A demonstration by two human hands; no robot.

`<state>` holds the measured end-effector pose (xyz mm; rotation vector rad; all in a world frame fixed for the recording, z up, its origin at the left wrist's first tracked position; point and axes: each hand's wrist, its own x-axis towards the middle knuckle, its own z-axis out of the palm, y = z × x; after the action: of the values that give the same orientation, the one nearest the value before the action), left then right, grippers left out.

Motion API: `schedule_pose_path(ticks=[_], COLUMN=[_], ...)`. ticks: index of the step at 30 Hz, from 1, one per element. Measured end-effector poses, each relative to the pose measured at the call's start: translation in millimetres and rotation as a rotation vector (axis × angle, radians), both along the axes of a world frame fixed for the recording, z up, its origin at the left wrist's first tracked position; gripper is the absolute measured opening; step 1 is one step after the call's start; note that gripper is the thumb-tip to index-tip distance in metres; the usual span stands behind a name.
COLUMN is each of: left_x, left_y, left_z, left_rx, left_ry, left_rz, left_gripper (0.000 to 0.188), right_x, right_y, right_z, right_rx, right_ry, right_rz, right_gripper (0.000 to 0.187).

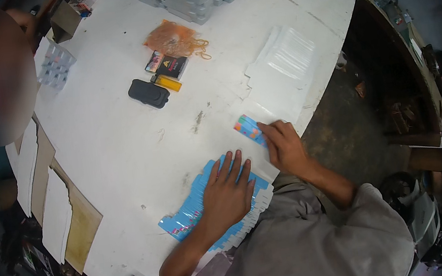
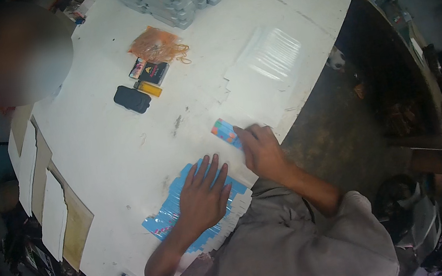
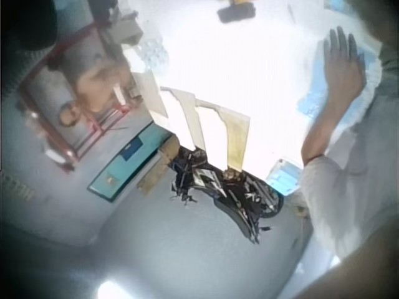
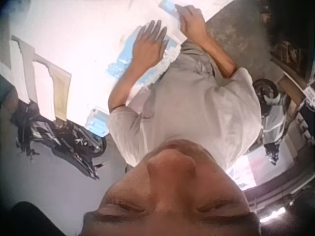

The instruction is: The person stacks blue printed paper sheets on a white table, aligns them, and secures the stack with a rubber band. The person then moves a cardboard sheet aside and continues stacking more blue sheets.

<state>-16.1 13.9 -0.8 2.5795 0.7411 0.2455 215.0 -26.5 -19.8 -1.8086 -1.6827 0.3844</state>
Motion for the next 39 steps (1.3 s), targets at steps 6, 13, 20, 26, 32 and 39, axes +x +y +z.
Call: schedule_pose_path(ticks=[6,13,20,26,32,39], left_x=[4,0,1,-1,1,6], left_y=[-3,0,8,2,-2,3], left_z=[7,-2,11,-10,2,9], left_rx=[0.092,0.061,-0.09,-0.112,0.067,-0.077], left_ry=[0.1,0.068,-0.094,-0.043,0.146,-0.051], left_rz=[0.017,-0.143,-0.103,-0.121,-0.176,-0.104], left_gripper=[0.067,0.079,0.063,0.059,0.077,0.064], right_x=[-23,-10,13,-15,-32,19], right_y=[-1,-3,4,2,-25,9], right_z=[17,17,-10,11,23,-2], right_rx=[-0.019,-0.027,0.151,0.161,-0.499,0.113], right_ry=[0.044,-0.05,-0.014,-0.295,0.296,-0.33], right_rz=[0.056,-0.034,0.002,0.08,0.2,0.034], right_gripper=[0.033,0.042,0.043,0.038,0.045,0.041])
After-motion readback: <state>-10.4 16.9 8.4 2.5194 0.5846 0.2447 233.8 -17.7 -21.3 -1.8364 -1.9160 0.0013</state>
